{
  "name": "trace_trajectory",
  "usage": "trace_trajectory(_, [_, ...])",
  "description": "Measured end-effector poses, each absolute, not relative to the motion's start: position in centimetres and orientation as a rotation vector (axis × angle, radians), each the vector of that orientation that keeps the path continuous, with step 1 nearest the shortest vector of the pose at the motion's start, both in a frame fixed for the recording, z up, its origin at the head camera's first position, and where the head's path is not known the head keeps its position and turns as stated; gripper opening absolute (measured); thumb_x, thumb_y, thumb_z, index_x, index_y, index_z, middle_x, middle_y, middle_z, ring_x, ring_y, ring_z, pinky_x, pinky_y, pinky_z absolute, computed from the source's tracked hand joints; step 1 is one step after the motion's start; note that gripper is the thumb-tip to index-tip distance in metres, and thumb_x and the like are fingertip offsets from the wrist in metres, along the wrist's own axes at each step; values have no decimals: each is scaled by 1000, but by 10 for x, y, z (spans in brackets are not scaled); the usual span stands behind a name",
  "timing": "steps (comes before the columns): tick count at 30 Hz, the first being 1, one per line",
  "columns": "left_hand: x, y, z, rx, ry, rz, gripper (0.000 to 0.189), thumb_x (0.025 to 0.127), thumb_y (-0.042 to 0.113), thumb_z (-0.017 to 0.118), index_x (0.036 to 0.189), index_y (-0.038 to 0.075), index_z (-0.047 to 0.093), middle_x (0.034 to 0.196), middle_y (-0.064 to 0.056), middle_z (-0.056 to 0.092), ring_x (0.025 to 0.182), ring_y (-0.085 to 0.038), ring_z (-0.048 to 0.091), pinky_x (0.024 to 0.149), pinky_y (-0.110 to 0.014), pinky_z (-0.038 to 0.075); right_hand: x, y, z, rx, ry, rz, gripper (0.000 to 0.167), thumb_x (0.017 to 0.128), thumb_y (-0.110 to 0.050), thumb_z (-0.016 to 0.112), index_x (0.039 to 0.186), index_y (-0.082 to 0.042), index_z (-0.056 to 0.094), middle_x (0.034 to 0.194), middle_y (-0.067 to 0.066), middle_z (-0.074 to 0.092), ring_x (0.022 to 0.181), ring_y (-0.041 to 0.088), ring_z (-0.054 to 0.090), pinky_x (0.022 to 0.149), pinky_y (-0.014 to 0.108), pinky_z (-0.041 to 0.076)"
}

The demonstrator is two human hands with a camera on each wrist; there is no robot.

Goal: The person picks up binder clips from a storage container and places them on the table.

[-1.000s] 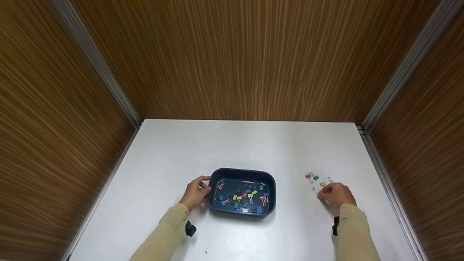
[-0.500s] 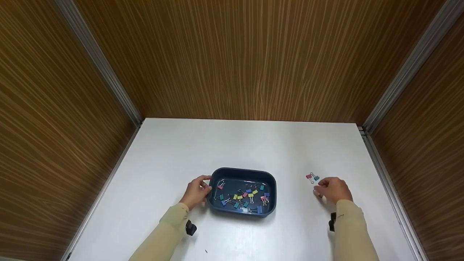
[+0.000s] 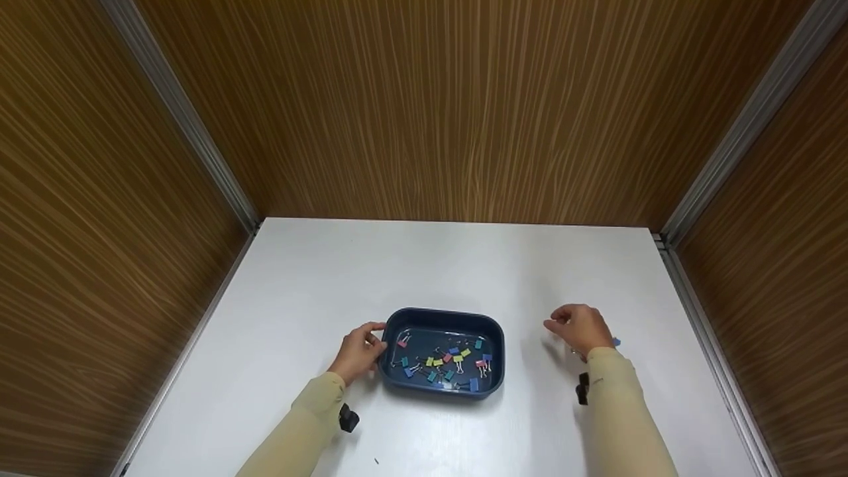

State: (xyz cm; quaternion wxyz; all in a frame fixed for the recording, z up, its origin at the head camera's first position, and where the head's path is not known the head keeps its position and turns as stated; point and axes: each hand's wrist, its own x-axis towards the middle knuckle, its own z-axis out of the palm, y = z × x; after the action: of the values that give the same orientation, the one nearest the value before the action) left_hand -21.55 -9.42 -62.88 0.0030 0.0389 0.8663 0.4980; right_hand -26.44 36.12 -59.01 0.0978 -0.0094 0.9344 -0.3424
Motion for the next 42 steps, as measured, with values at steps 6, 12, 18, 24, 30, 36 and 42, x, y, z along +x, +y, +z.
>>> trace_trajectory(6, [-217,-93,-629,107,2706,1566,37,86,1,67,122,5,62,70,3,54,57,-8,51,55,-24,46,-276,338,-588,-110,2844,-943,36,85,-42,71,102,-10,70,94,6,65,79,23,53,63,32,48])
trace_trajectory(12, [-219,-92,-627,95,2689,1572,36,87,1,66,123,5,61,72,2,55,60,-8,52,56,-24,47,-288,315,-588,-209,2878,-939,32,84,-39,73,98,-11,71,90,3,66,79,22,54,66,32,46])
trace_trajectory(18, [-218,-92,-626,75,2655,1579,38,88,2,66,125,7,60,74,1,55,59,-9,52,55,-24,46,-294,287,-585,-297,2877,-950,27,83,-34,74,96,-10,72,85,2,66,73,21,54,63,32,47])
trace_trajectory(24, [-218,-94,-626,107,2689,1563,36,88,2,66,123,6,61,73,2,55,61,-9,52,58,-25,47,-298,260,-584,-363,2862,-948,26,82,-32,76,94,-10,73,82,1,65,69,19,53,59,31,46])
trace_trajectory(30, [-218,-96,-625,124,2712,1551,36,87,1,66,123,5,61,71,2,54,58,-8,50,55,-24,45,-299,234,-586,-472,2850,-979,23,80,-30,77,92,-10,73,80,-2,65,67,16,53,60,31,45])
trace_trajectory(36, [-217,-96,-626,96,2695,1552,37,87,2,66,123,5,60,70,2,53,55,-8,50,52,-23,45,-300,209,-587,-554,2834,-971,20,79,-29,79,89,-12,73,77,-5,65,64,14,53,60,31,44])
trace_trajectory(42, [-217,-95,-627,84,2691,1564,37,87,2,66,123,5,61,70,2,54,56,-8,50,52,-24,45,-300,185,-590,-614,2802,-954,19,77,-28,81,87,-14,74,78,-7,67,67,10,58,67,32,50])
